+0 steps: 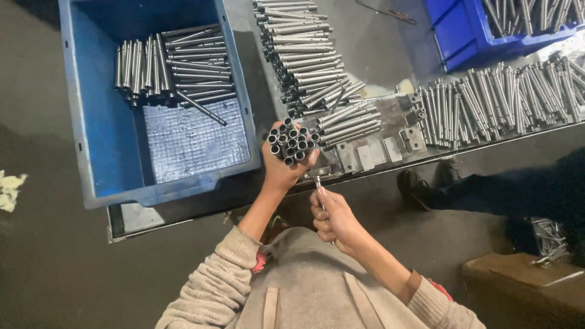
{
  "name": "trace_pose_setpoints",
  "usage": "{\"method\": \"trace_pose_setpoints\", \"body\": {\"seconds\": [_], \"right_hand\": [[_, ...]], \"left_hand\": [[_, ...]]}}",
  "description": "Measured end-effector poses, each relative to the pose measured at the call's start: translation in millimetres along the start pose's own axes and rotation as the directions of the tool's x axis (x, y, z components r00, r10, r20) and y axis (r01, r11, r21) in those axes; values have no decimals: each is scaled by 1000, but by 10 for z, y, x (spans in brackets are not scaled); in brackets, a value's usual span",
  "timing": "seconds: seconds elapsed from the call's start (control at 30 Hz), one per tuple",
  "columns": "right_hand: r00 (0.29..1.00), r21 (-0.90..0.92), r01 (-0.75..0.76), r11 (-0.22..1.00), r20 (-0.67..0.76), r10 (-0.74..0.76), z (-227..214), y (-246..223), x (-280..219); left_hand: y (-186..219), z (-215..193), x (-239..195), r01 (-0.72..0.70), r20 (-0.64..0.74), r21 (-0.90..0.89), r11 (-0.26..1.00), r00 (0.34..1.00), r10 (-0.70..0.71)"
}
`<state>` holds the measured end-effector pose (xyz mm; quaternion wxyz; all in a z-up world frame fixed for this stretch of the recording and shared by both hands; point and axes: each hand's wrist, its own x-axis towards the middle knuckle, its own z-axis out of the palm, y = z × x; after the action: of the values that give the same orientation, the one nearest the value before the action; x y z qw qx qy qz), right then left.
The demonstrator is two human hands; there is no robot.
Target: A worker is manually assembling metal components by inserting long metal rods into a circular multi-hole fixture on a metal workbench in a factory setting.
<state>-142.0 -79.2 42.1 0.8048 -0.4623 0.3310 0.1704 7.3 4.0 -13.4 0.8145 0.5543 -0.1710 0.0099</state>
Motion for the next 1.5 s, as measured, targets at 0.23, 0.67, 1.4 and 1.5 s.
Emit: {"method": "trace_pose_setpoints", "body": {"seconds": [0.23, 0.67, 1.4, 1.5], "right_hand": [[823, -780, 475, 407, 230, -519, -602, -172, -67], [556, -787, 566, -245, 584, -591, -1527, -767, 653], [708, -616, 620, 486, 173, -684, -223, -735, 504], [662, -615, 639, 463, 132, -737, -101, -786, 457]], "left_hand": [[-22, -41, 35, -64, 28, 96, 993, 998, 62], [-153, -85, -63, -124, 62, 256, 959, 992, 112], [137, 107, -33, -5, 33, 163, 987, 999, -1], [145, 46, -55, -25, 17, 195, 980, 1000, 22]]}}
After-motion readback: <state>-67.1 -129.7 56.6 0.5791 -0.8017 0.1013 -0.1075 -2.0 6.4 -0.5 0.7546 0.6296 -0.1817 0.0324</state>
